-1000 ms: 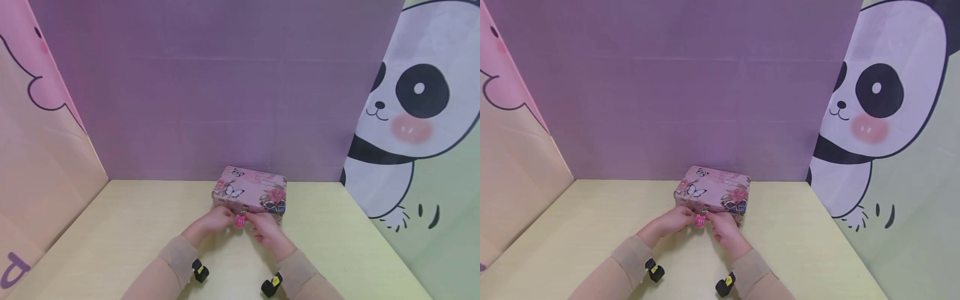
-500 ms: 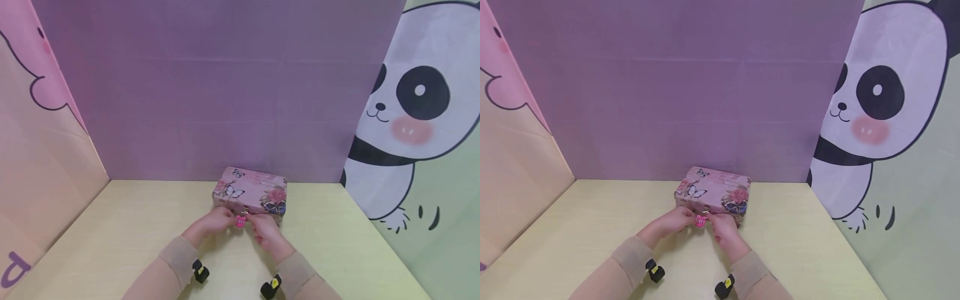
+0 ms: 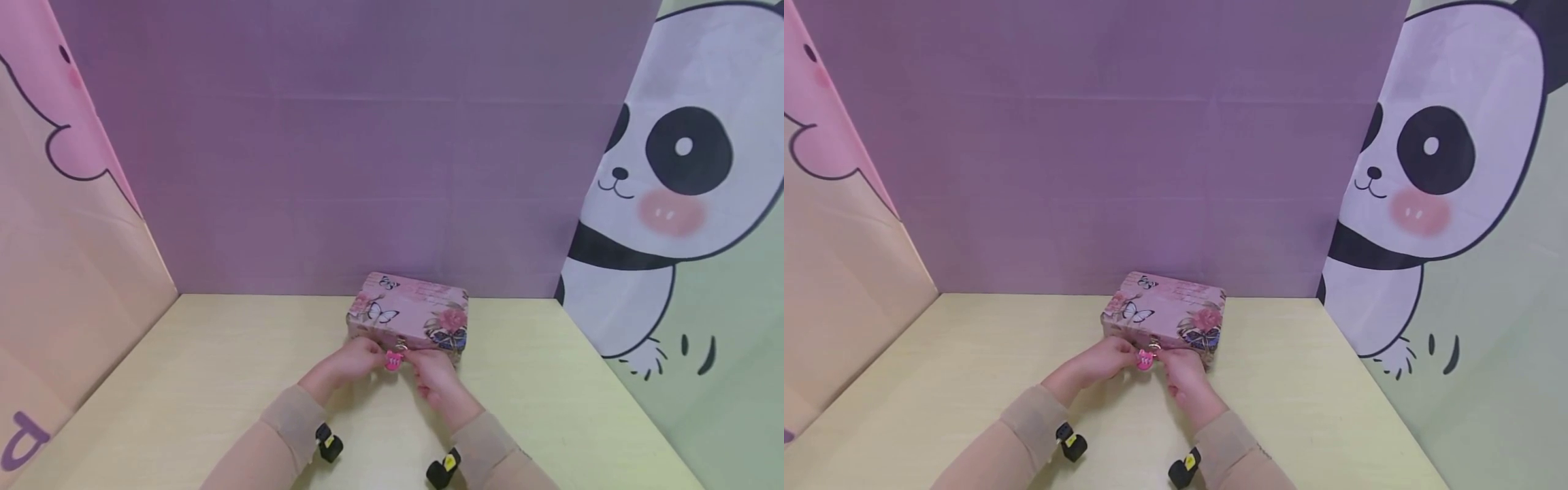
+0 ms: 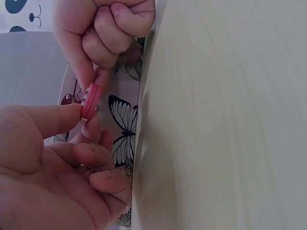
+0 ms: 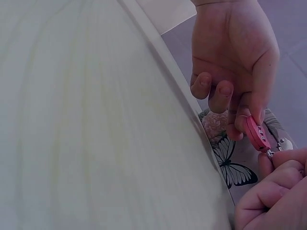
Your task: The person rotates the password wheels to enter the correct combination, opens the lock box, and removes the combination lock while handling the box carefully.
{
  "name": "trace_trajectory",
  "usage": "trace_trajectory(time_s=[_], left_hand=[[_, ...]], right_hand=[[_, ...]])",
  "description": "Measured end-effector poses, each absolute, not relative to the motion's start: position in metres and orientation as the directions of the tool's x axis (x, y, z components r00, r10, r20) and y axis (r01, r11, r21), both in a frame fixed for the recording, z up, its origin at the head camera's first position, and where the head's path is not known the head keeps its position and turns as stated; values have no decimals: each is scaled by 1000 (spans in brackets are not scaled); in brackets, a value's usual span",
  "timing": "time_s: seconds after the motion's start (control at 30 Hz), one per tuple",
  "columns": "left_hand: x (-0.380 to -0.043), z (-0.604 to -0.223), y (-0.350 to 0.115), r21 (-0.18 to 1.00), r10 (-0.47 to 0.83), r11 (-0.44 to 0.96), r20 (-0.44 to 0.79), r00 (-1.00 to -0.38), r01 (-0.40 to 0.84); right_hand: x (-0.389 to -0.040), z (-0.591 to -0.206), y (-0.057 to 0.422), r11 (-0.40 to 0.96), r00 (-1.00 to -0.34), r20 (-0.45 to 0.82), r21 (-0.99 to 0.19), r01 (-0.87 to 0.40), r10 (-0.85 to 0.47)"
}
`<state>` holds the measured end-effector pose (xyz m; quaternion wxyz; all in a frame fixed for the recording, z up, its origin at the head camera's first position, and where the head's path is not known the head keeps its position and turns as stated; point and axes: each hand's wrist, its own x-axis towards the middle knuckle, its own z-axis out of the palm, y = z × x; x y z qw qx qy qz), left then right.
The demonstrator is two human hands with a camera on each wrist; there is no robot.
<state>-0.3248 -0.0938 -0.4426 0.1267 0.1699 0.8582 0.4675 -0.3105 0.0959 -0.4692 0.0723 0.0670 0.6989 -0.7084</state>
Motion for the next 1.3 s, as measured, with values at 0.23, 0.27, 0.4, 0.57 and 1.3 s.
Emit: trace_trajectory(time_s=[0.23,0.27,0.4,0.57,1.3], left_hand=[[-325,-443,-94,857,408,489,-61,-911,162],[-325,-443,-93,858,409,487,-63,-910,160],[-325,-442,-93,859,410,485,-60,-910,161],[-324,-441,-92,858,403,489,-65,-913,154],[-324,-438,-94,873,419,459,-50,-907,163]], right_hand=[[-309,-469,98,-3,-979,-203,-979,203,-11],[-309,-469,99,-1,-979,-203,-979,203,-11],[-310,-469,101,6,-979,-203,-979,202,-14],[-311,-468,102,-1,-980,-196,-981,196,-30],[-310,-468,99,-10,-982,-189,-982,189,2]])
